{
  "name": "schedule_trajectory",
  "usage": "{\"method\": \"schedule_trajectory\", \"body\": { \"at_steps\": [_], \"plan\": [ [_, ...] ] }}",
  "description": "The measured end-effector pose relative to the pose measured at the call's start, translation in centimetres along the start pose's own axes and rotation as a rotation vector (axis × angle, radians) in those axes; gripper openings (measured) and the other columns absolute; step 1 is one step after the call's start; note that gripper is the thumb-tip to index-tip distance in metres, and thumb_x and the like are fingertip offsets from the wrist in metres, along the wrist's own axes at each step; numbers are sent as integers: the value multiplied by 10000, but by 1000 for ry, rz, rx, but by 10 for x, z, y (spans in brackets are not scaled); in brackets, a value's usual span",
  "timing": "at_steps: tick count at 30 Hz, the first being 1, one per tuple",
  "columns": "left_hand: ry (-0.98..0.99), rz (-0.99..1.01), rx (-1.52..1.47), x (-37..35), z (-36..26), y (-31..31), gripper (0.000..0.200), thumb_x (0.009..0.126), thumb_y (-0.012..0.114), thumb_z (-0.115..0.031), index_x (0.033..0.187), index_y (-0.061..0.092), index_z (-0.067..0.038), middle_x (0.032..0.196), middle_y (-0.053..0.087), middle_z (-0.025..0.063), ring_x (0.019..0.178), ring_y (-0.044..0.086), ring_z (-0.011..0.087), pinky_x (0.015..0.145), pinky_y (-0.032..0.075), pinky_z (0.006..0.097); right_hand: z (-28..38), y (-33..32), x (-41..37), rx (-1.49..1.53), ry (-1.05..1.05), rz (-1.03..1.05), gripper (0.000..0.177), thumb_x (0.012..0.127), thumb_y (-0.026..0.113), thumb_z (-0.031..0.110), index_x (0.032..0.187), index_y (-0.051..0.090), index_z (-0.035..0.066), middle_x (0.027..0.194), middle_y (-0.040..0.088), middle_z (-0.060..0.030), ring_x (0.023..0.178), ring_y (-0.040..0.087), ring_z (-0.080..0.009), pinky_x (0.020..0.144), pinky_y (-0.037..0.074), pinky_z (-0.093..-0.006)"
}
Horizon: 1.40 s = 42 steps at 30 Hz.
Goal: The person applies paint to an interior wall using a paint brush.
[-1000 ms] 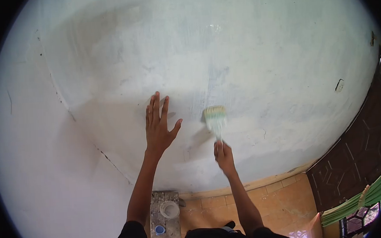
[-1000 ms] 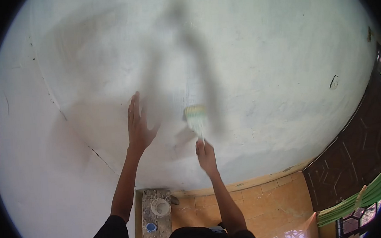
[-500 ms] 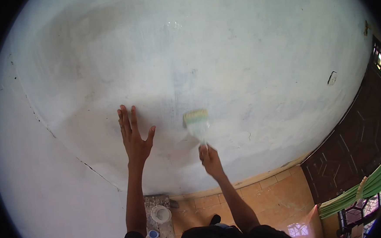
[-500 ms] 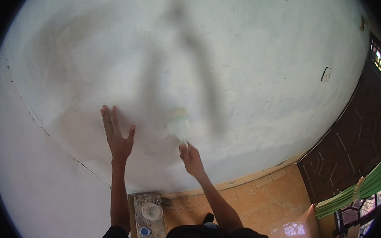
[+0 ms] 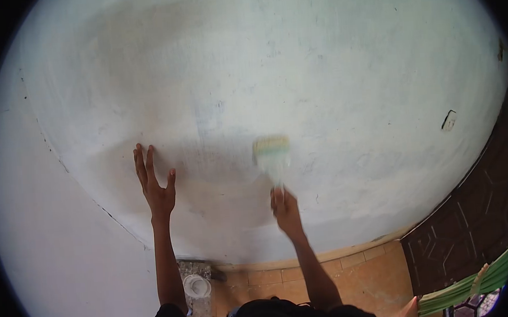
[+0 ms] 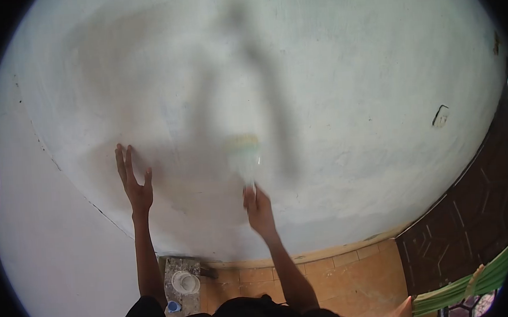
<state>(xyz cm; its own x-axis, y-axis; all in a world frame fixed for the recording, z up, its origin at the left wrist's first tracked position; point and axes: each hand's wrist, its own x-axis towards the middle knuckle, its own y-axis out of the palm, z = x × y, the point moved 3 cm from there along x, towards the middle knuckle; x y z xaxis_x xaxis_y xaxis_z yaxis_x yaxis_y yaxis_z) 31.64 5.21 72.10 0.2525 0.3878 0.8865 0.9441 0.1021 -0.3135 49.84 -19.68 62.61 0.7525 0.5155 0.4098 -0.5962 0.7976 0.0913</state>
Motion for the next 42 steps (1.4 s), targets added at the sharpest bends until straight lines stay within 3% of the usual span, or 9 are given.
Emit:
{"method": "schedule_trajectory", "body": {
  "at_steps": [2,10,19,24,27,33,39,40,42],
  "plan": [
    [-44,6,3,-5,-4,0,623,922,638,-252,1480,397,-118,1606,223,123,1487,177,345,1174,244,525,-26,-14,-41,-51,256,65,415,1067,376,396,915,531,42,616,410,36,554,390,-51,524,353,-240],
    [-114,-31,-31,-10,-27,8,609,938,630,-278,1480,398,-122,1605,217,115,1477,190,343,1164,248,526,102,-23,60,-95,-201,45,413,1067,387,408,890,529,63,592,306,81,507,274,-8,440,234,-215],
    [-69,-36,25,-15,-20,15,691,931,645,-283,1521,326,-114,1620,165,142,1490,143,357,1176,220,520,-18,-17,-35,-63,80,82,438,1066,366,426,807,457,85,623,371,55,546,334,-35,493,293,-223],
    [-38,-20,76,-11,-18,23,765,918,655,-288,1547,261,-100,1626,122,169,1496,115,365,1186,198,512,101,20,32,-44,-163,106,396,1075,354,388,864,485,80,601,343,75,506,282,-17,455,259,-209],
    [-60,21,74,-12,-16,18,775,913,658,-295,1547,259,-95,1625,118,176,1497,110,371,1186,197,515,124,32,69,-21,-18,181,336,1081,369,286,872,455,37,639,352,20,589,345,-75,543,341,-267],
    [-46,80,42,-13,-6,12,783,900,672,-275,1544,265,-93,1625,112,180,1500,97,370,1184,203,518,26,31,10,-77,80,193,339,1068,392,388,986,478,71,670,388,56,564,327,-18,484,289,-194],
    [-37,130,50,-9,-4,7,784,907,660,-309,1545,261,-91,1628,94,184,1503,75,371,1186,194,522,115,-4,18,-344,-45,166,226,1030,505,164,1178,355,82,723,454,28,602,348,-34,553,329,-192],
    [-20,135,49,-10,-1,9,787,915,647,-324,1551,245,-95,1630,84,181,1504,66,367,1185,188,524,150,-16,30,-375,-4,224,285,983,546,59,1199,359,56,783,572,-82,728,502,-119,673,434,-275],
    [-9,136,55,-14,1,10,793,923,634,-346,1556,228,-95,1632,73,180,1506,56,363,1186,179,526,174,-28,43,-441,25,209,274,971,559,61,1193,400,82,776,570,-54,646,436,-75,597,380,-247]
  ]
}}
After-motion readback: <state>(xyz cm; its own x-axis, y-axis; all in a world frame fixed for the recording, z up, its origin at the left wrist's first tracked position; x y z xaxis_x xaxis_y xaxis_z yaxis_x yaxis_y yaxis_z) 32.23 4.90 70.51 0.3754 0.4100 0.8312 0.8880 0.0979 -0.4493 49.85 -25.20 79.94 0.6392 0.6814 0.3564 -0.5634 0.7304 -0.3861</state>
